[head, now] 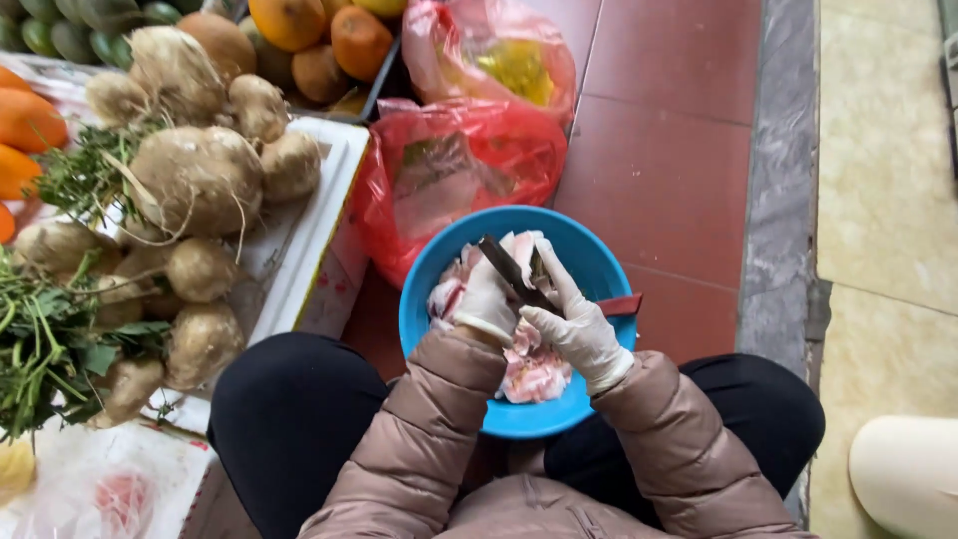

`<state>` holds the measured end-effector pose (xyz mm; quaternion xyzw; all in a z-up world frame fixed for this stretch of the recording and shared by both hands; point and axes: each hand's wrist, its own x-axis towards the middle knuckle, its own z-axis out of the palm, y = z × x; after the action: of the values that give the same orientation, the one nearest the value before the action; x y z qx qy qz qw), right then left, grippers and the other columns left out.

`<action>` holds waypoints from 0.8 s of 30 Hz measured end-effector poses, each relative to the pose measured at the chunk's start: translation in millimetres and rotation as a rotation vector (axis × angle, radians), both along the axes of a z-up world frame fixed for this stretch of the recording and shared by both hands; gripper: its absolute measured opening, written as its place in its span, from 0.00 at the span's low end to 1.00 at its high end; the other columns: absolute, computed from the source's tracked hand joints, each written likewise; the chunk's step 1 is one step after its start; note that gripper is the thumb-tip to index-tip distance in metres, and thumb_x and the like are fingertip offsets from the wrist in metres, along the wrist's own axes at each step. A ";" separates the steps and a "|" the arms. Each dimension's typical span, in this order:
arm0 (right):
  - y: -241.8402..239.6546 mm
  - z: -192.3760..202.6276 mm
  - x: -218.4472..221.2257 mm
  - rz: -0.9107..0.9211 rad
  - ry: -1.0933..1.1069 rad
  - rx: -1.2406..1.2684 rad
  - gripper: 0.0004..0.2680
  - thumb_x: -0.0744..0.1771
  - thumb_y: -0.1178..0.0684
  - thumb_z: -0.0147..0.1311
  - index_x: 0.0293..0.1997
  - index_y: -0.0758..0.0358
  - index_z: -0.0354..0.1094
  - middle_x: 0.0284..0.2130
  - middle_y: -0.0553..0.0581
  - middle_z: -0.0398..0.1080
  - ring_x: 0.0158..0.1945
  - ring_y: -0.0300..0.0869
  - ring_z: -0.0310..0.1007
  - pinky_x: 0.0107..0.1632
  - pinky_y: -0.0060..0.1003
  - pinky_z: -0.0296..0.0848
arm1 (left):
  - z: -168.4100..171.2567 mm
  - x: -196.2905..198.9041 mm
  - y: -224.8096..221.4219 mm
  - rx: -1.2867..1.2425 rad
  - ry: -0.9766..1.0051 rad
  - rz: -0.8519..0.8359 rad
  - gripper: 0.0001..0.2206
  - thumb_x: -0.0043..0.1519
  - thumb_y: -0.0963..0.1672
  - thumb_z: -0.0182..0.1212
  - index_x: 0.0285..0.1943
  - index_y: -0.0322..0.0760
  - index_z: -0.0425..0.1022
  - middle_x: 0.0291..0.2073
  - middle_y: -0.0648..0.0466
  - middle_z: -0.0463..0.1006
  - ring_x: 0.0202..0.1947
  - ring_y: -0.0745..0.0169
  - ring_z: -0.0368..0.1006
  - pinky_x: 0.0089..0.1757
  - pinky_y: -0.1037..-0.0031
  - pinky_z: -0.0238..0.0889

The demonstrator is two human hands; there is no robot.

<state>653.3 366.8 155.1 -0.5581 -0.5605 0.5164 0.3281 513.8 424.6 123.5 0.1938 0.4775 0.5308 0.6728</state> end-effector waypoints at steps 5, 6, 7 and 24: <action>-7.4 6.0 -11.3 -0.067 -0.019 -0.033 0.34 0.62 0.49 0.68 0.74 0.23 0.53 0.29 0.50 0.80 0.29 0.32 0.72 0.32 0.30 0.72 | 11.9 -4.5 -0.5 0.031 -0.195 0.064 0.09 0.62 0.45 0.65 0.42 0.34 0.84 0.19 0.63 0.66 0.19 0.77 0.52 0.24 0.83 0.40; -2.0 6.1 -11.4 -0.065 -0.022 -0.040 0.34 0.62 0.49 0.68 0.74 0.23 0.53 0.29 0.50 0.80 0.29 0.32 0.72 0.32 0.30 0.72 | 12.6 -2.0 -4.3 0.024 -0.198 0.066 0.09 0.62 0.45 0.65 0.42 0.34 0.84 0.19 0.63 0.66 0.19 0.77 0.52 0.24 0.83 0.40; 3.5 6.0 -11.2 -0.051 -0.013 -0.016 0.33 0.63 0.50 0.67 0.75 0.24 0.52 0.31 0.50 0.80 0.30 0.32 0.73 0.34 0.32 0.73 | 13.2 0.8 -8.0 0.011 -0.200 0.065 0.08 0.62 0.45 0.65 0.41 0.34 0.84 0.18 0.63 0.66 0.19 0.77 0.52 0.23 0.83 0.40; 0.2 -5.5 -5.4 -0.019 0.103 0.033 0.33 0.62 0.51 0.67 0.77 0.38 0.51 0.26 0.55 0.77 0.23 0.36 0.70 0.23 0.33 0.66 | 28.8 0.5 3.6 -0.115 -0.225 0.042 0.06 0.58 0.45 0.68 0.33 0.38 0.78 0.13 0.60 0.62 0.13 0.75 0.53 0.19 0.83 0.43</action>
<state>647.8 366.9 149.6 -0.5305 -0.5460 0.5320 0.3707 514.3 428.1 152.3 0.0840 0.4324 0.5352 0.7208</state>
